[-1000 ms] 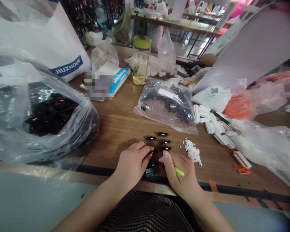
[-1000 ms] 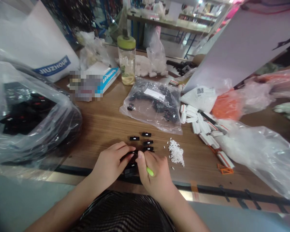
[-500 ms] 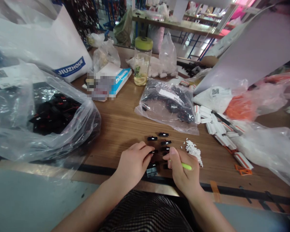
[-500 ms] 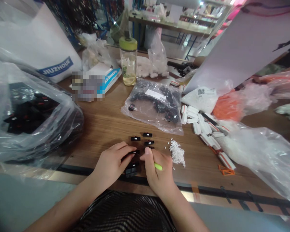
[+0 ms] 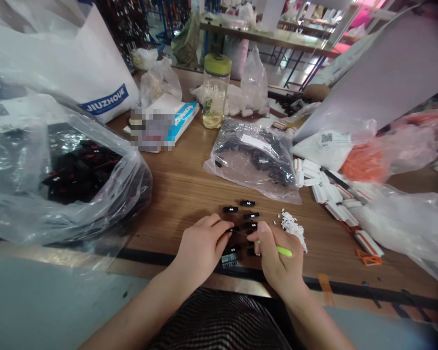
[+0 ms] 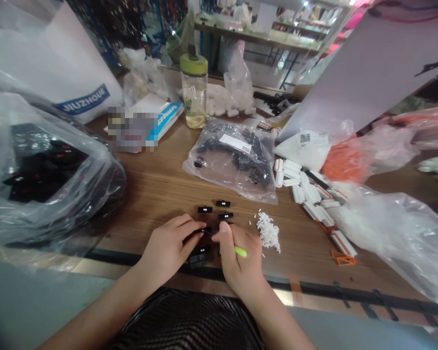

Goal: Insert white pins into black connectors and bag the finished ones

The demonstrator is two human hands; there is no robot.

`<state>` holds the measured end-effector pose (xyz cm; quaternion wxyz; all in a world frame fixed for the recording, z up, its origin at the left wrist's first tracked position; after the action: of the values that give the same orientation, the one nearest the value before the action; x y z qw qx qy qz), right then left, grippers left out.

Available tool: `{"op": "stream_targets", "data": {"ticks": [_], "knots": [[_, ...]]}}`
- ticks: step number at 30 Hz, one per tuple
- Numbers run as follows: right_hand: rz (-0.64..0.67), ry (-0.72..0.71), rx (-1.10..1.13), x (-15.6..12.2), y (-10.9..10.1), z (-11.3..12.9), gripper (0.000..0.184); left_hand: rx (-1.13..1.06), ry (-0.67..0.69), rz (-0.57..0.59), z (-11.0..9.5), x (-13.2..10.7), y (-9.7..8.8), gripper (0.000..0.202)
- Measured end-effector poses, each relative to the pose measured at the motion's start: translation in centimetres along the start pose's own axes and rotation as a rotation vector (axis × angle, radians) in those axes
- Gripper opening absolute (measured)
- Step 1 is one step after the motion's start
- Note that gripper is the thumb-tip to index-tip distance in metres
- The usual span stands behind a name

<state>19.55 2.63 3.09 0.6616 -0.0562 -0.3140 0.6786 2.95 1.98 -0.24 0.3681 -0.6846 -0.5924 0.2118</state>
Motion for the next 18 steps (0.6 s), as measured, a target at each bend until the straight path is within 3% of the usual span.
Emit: {"op": "stream_targets", "data": {"ticks": [18], "knots": [[0.004,-0.005,0.024,-0.19,0.28,-0.1,0.034,-0.001,0.005,-0.008,-0.04,0.04,-0.05,0.019]]}}
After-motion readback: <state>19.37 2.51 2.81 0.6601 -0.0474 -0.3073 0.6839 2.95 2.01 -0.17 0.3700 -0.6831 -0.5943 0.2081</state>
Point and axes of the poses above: each hand's wrist, its own x-axis towards the middle knuckle, its own y-axis out of the palm, z = x × y, the point moved 4 cm from there along x, towards the middle knuckle
